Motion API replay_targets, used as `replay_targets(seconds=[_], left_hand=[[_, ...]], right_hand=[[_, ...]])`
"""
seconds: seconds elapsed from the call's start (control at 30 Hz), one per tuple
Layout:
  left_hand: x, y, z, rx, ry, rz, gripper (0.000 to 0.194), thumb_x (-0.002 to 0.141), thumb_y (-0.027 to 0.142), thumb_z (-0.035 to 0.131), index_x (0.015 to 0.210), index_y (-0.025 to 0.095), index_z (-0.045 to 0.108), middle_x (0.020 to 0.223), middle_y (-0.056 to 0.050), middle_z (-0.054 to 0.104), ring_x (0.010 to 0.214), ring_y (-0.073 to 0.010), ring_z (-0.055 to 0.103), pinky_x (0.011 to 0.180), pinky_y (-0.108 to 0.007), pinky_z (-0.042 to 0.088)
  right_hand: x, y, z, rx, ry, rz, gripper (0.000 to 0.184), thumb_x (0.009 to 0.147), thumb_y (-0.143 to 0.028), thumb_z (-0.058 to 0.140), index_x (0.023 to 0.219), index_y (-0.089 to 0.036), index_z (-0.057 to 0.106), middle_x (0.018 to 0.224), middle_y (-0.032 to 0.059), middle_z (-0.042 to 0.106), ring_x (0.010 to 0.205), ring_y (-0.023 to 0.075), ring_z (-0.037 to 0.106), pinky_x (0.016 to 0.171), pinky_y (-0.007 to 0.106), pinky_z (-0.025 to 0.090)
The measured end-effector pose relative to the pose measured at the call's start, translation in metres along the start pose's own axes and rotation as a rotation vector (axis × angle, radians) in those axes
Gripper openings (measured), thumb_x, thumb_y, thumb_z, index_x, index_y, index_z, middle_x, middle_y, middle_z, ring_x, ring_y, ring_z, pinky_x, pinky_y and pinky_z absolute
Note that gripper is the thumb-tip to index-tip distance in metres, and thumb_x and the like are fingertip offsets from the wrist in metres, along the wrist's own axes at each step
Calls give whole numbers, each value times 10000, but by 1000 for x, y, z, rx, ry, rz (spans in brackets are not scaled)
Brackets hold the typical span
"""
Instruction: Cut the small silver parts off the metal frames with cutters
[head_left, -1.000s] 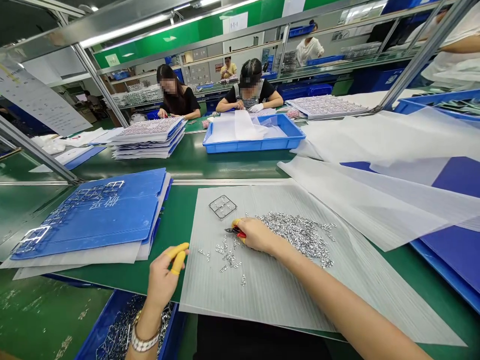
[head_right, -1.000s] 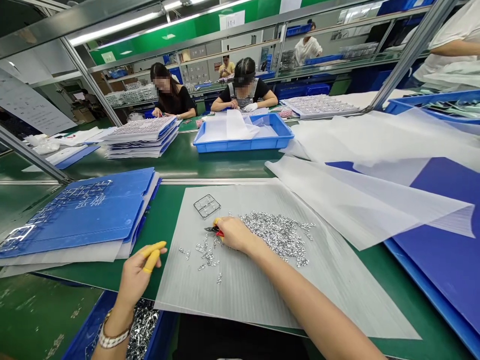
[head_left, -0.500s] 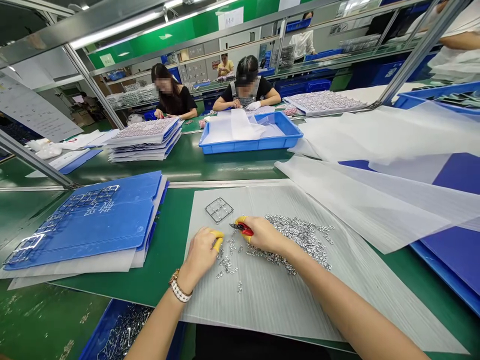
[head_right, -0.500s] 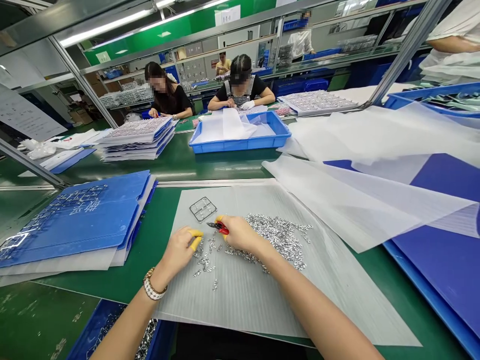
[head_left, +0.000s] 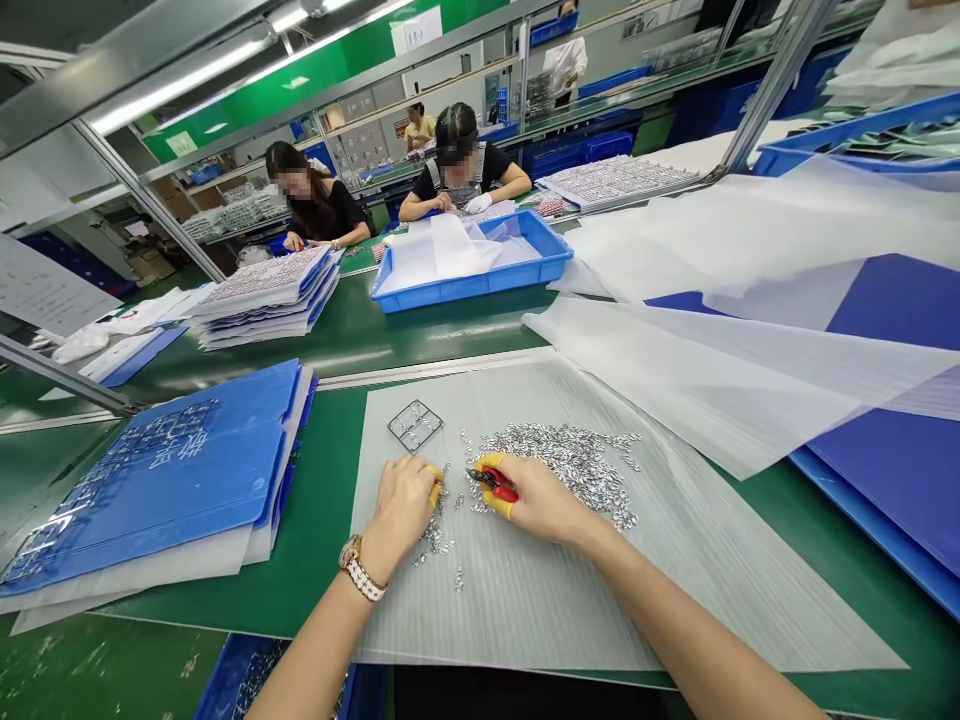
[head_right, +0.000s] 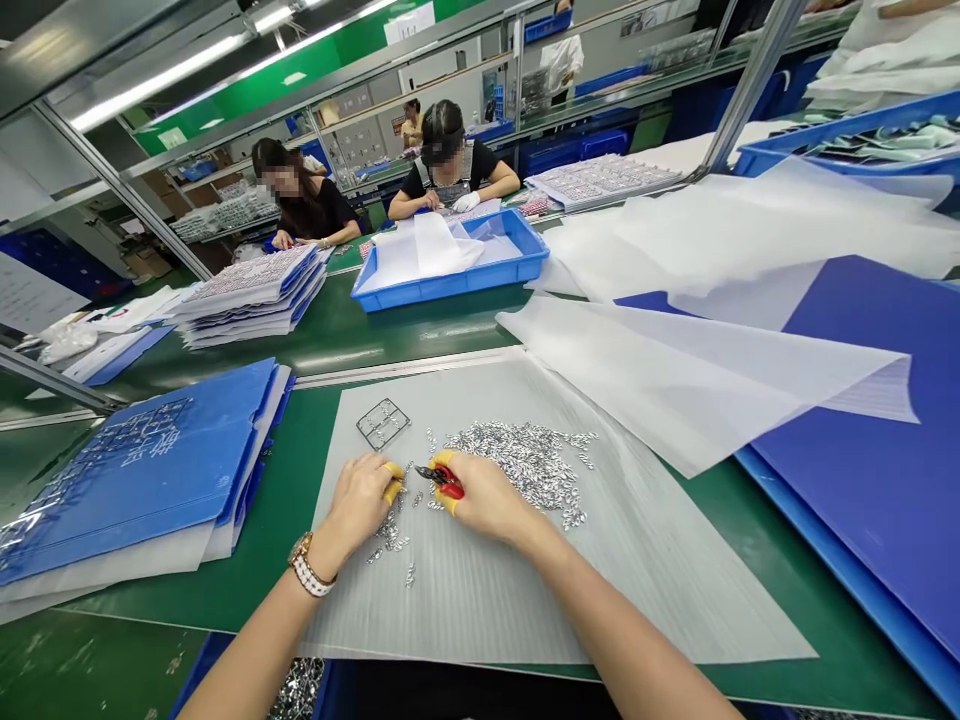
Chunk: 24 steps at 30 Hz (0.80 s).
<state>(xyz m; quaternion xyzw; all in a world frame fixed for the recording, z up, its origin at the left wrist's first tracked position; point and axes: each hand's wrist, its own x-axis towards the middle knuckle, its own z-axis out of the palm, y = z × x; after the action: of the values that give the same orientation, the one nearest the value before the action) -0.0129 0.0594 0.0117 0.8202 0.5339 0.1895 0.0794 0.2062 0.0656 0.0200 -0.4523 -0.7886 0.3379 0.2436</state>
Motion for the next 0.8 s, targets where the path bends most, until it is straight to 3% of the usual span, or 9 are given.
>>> replay_targets(seconds=[0.27,0.43,0.63,0.8], left_hand=[[-6,-5,0,32,55,-28,128,841,127,529,863,214,620,858,-22,654,805,-186,579,714,-330,357],[-10,0,-5,1,183,-98,120,869,188,509,925,202,614,675,4,616,653,-169,552,663,-307,386],[-15,19,-9,-72,363,62,70,872,158,518,875,196,576,749,-10,630,670,-153,547,680,-310,383],[-21,24,-4,-144,463,100,83,865,122,521,868,202,539,789,-13,619,676,-139,542,649,-289,407]], right_hand=[[-2,2,-1,7,15,-29,189,745,-146,550,916,-220,582,758,-9,621,625,139,525,588,247,354],[-1,-1,1,57,8,0,159,746,-162,549,894,-212,578,740,-4,620,626,147,540,582,254,374],[-2,-4,8,229,22,25,193,728,-188,577,917,-223,598,780,3,652,644,153,571,600,266,419],[2,-11,16,509,85,99,210,694,-209,620,903,-219,598,825,4,652,761,171,598,698,294,452]])
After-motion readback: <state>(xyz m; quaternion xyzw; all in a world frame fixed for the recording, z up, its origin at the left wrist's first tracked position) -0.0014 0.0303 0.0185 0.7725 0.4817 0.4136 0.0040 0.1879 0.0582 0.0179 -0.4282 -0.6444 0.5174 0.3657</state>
